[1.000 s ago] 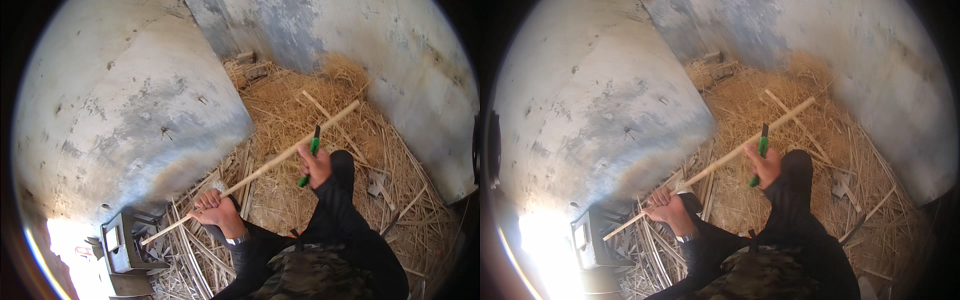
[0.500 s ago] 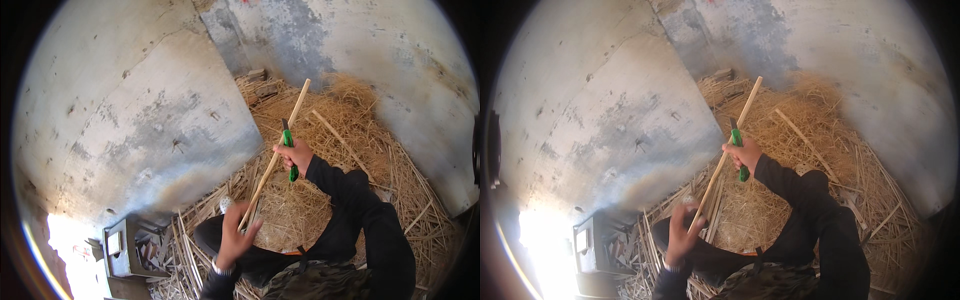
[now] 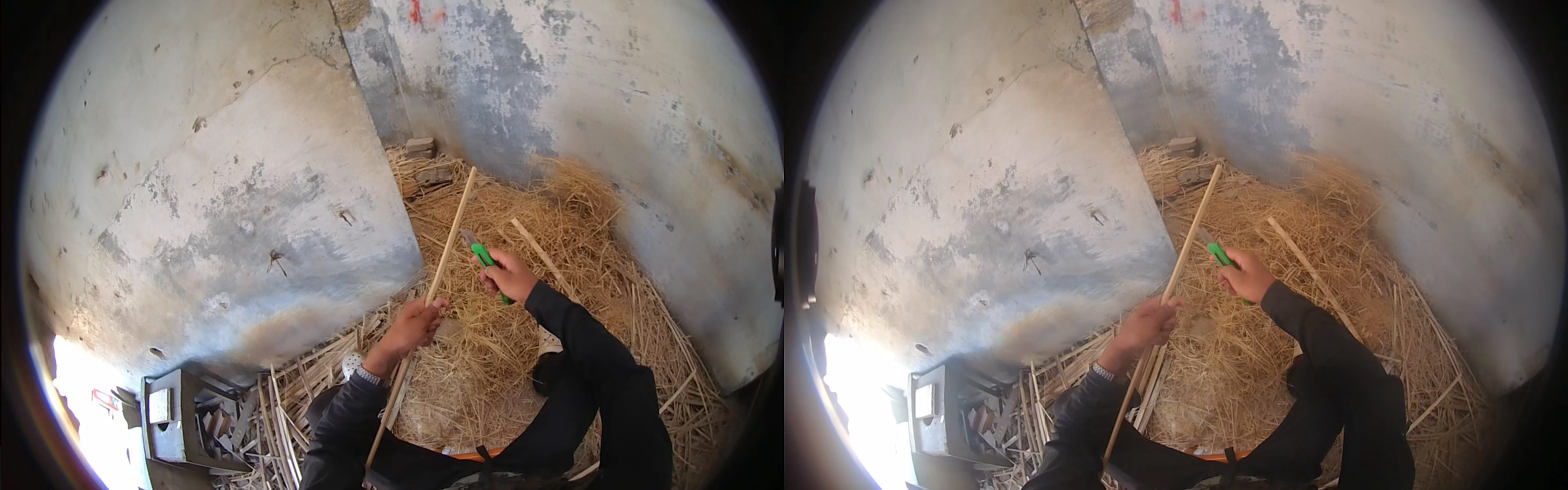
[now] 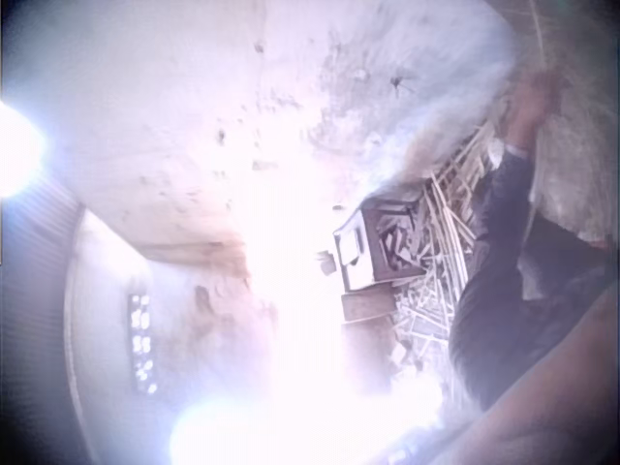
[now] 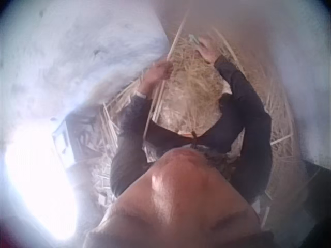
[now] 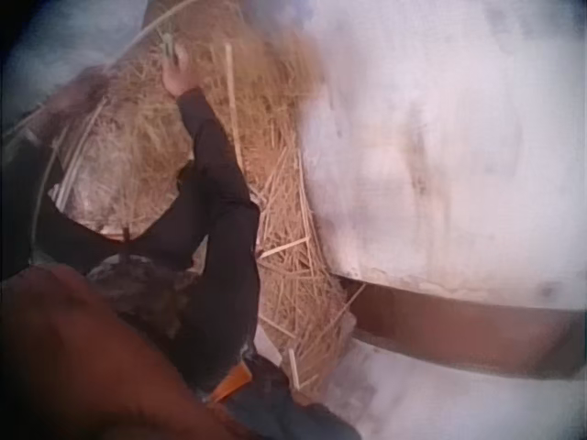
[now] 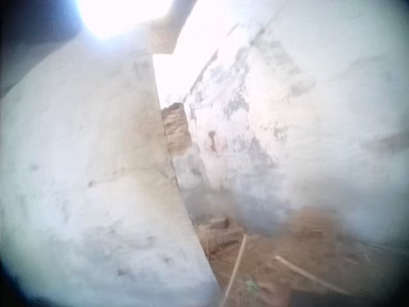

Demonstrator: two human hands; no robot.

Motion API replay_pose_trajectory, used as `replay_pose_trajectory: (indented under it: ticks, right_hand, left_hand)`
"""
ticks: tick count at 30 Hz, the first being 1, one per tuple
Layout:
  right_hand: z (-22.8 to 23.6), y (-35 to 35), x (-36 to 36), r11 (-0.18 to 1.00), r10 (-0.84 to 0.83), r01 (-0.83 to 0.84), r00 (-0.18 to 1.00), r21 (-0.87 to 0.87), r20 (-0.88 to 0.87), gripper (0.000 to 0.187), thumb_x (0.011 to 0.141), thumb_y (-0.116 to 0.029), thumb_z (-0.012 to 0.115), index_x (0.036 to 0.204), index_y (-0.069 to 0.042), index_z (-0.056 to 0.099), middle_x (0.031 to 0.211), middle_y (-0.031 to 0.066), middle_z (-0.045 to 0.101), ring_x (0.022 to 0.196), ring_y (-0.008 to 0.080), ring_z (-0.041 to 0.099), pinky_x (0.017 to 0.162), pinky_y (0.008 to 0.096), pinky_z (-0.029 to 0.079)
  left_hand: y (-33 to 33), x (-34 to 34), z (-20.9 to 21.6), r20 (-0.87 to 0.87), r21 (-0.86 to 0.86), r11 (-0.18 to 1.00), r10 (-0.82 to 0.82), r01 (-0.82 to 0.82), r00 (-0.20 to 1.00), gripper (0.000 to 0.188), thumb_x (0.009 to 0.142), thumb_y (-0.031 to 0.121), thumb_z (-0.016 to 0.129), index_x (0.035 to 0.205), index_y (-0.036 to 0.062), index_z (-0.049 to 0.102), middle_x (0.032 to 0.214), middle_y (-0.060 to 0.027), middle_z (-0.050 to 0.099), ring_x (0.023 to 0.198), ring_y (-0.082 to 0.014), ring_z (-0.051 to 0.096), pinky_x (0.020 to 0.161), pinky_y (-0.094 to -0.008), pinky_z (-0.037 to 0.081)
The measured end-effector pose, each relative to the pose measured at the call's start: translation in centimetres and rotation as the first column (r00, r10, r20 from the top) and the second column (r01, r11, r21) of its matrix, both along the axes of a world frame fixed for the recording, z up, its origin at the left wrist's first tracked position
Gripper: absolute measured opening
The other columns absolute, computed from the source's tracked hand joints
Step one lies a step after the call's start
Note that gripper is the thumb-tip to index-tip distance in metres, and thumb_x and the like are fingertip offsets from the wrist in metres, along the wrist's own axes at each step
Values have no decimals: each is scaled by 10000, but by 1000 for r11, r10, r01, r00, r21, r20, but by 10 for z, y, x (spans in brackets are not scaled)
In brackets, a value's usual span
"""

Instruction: The person sits on a straw-covered floor and uses a knife to peel and split long bamboo strips. They hold the strip with one hand and scrape along its length with the knife in the other, removing outer layers and creating thinner slivers.

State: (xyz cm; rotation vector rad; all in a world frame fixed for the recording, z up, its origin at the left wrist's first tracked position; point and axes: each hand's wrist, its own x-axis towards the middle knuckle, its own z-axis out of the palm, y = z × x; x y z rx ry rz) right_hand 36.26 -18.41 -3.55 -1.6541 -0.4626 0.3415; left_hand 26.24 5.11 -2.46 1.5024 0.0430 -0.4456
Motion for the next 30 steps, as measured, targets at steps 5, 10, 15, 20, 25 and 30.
replay_pose_trajectory:
  ticks: [5,10,15,20,25,30]
  right_hand:
    - [-26,19,-6,930,43,162,844,-330,535,333,910,-229,519,1166,-19,559,755,177,578,639,303,584,597,417,455]
    - [-16,35,-8,804,115,214,859,-555,499,500,880,-539,537,799,-58,645,574,115,560,538,300,580,515,414,442]
    - [-30,36,1,781,111,335,756,-527,645,632,824,-679,529,633,-81,598,473,95,504,421,264,534,428,400,402]
    - [-40,28,12,721,172,381,711,-579,682,664,806,-728,507,629,-98,616,428,72,472,377,229,512,392,369,390]
    - [-39,22,14,727,170,359,733,-586,659,658,793,-704,553,501,-116,517,412,65,444,350,246,485,362,377,357]
    - [-51,27,12,799,171,359,633,-482,755,671,780,-724,549,491,-119,517,410,56,445,338,241,467,355,364,347]
  left_hand:
    - [-2,15,-18,-178,-179,981,41,-73,983,243,999,303,488,1120,97,534,655,67,385,480,-30,305,429,-194,266]
    - [-13,20,-5,-210,-249,962,62,-114,976,231,990,260,504,1141,85,504,676,73,408,481,-11,318,425,-173,252]
    - [-13,30,-17,-263,-268,959,20,-93,964,218,995,276,488,1157,133,459,685,63,403,498,-19,321,438,-183,272]
    - [-25,25,-14,-260,-187,979,31,-82,965,227,1000,229,449,1202,124,450,695,63,412,519,-19,345,444,-187,288]
    - [-29,15,-20,-208,-75,996,28,-45,978,245,994,192,430,1225,116,457,714,49,430,527,-27,374,442,-201,311]
    - [-32,7,-16,-137,-23,999,43,-46,990,259,984,150,405,1232,90,449,719,43,427,520,-26,376,442,-200,318]
